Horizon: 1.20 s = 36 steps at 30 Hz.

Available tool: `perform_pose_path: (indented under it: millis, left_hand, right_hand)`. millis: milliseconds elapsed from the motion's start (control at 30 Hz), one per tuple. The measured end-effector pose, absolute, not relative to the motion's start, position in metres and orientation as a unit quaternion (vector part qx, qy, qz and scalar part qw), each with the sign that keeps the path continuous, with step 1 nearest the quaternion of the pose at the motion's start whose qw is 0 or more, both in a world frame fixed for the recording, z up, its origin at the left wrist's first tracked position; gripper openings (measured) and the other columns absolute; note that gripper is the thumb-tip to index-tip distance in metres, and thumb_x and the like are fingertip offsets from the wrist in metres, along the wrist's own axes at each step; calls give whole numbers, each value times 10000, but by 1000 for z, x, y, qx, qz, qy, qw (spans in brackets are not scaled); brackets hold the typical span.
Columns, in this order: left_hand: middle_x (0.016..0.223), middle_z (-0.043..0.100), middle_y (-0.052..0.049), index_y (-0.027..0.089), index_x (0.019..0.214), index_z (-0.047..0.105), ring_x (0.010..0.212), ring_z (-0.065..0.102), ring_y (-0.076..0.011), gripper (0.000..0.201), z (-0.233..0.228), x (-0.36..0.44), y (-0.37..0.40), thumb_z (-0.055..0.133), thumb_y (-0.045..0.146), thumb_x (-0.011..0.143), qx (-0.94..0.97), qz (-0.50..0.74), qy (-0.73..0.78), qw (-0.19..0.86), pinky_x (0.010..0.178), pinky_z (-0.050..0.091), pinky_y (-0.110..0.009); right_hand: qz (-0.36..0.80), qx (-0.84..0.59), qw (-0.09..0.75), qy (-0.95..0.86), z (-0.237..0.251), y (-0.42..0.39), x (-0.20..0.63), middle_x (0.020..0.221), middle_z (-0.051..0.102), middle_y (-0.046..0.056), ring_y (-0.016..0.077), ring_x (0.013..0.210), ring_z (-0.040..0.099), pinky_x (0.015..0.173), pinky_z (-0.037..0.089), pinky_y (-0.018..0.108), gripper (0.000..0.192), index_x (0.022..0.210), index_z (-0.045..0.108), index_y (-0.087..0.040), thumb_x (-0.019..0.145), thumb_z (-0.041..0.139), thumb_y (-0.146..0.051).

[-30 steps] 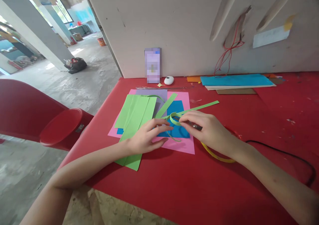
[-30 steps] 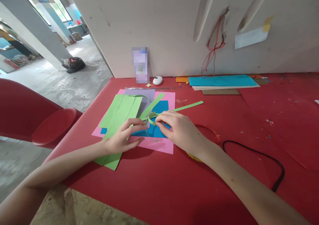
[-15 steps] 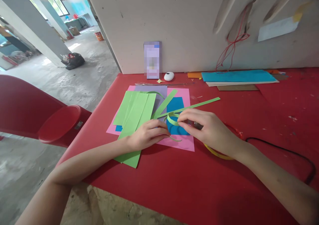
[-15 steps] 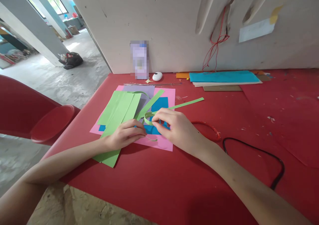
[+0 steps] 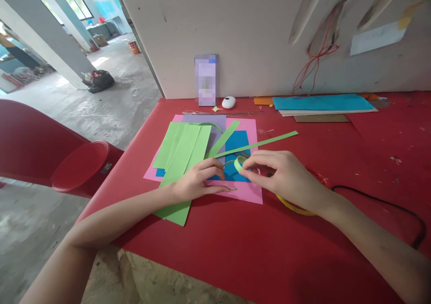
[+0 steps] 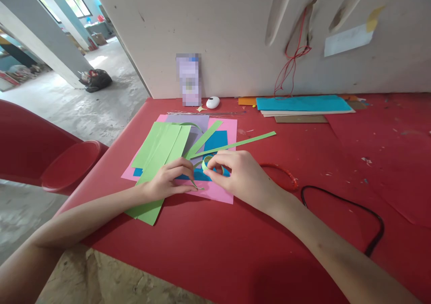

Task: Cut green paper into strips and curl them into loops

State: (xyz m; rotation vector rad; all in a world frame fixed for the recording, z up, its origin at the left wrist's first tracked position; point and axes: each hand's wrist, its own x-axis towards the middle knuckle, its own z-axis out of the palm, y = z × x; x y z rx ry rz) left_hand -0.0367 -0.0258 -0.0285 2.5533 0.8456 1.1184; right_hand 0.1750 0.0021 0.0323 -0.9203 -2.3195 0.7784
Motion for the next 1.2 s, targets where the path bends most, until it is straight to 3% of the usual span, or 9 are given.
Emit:
perform_pose_path:
  millis: [200,467,633,700,833,933,1033,1200]
  left_hand:
    - [864,561,-61,149,827,596,789,583,-127,62,-30,-35,-25,588,210,829,871,378,291,117,692,526,-254]
    - [860,608,-89,127,909,590,802,601,-127,94,-29,-34,-26,512,117,859,881,363,246,178,701,530,-228]
    - [856,565,-67,151,891,614,768,583,-120,89,-29,-35,-26,537,179,858,883,366,242,170,678,537,-242]
    - [888,543,-71,157,864,618,823,587,-133,80,-29,-35,-26,548,196,853,881,366,248,170,691,547,-254]
    - [1070,477,-100,163,848,618,987,570,-175,43,-31,-33,-25,595,186,819,871,380,254,181,784,563,-321]
    - [1215,407,-132,140,832,616,943,593,-148,31,-32,-33,-25,602,157,811,860,383,259,214,837,558,-347]
    - [1255,424,-159,129,818,627,991,595,-170,41,-31,-33,-24,595,153,814,863,372,261,222,864,549,-359]
    - [1193,545,-177,128,830,638,1084,584,-224,76,-31,-33,-26,573,167,828,868,362,261,219,853,553,-367]
  right_hand:
    - [327,-366,260,-832,34,-5,173,542,511,-31,92,487,393,442,338,216,121,653,567,-201,774,570,-210]
    - [367,-375,252,-813,38,-9,169,551,500,-22,92,501,429,440,369,208,180,584,478,-205,744,560,-192]
    - [402,-391,258,-787,35,-10,170,589,528,-50,77,466,458,431,395,195,89,745,502,-219,718,584,-197]
    - [385,-386,252,-799,35,-10,170,610,582,-38,91,495,506,455,423,202,89,820,574,-220,737,568,-187]
    - [327,-362,236,-841,39,-9,171,780,710,11,132,662,628,560,488,231,212,781,689,-209,805,487,-151]
    - [300,-345,225,-860,40,-7,173,864,722,17,142,730,652,592,503,238,289,851,712,-204,802,454,-83]
    - [268,-330,224,-877,39,-6,175,885,721,22,156,776,654,650,512,254,283,888,715,-205,790,483,-76]
    - [206,-312,221,-901,36,-6,178,709,639,13,123,598,570,510,434,240,189,808,725,-221,797,544,-169]
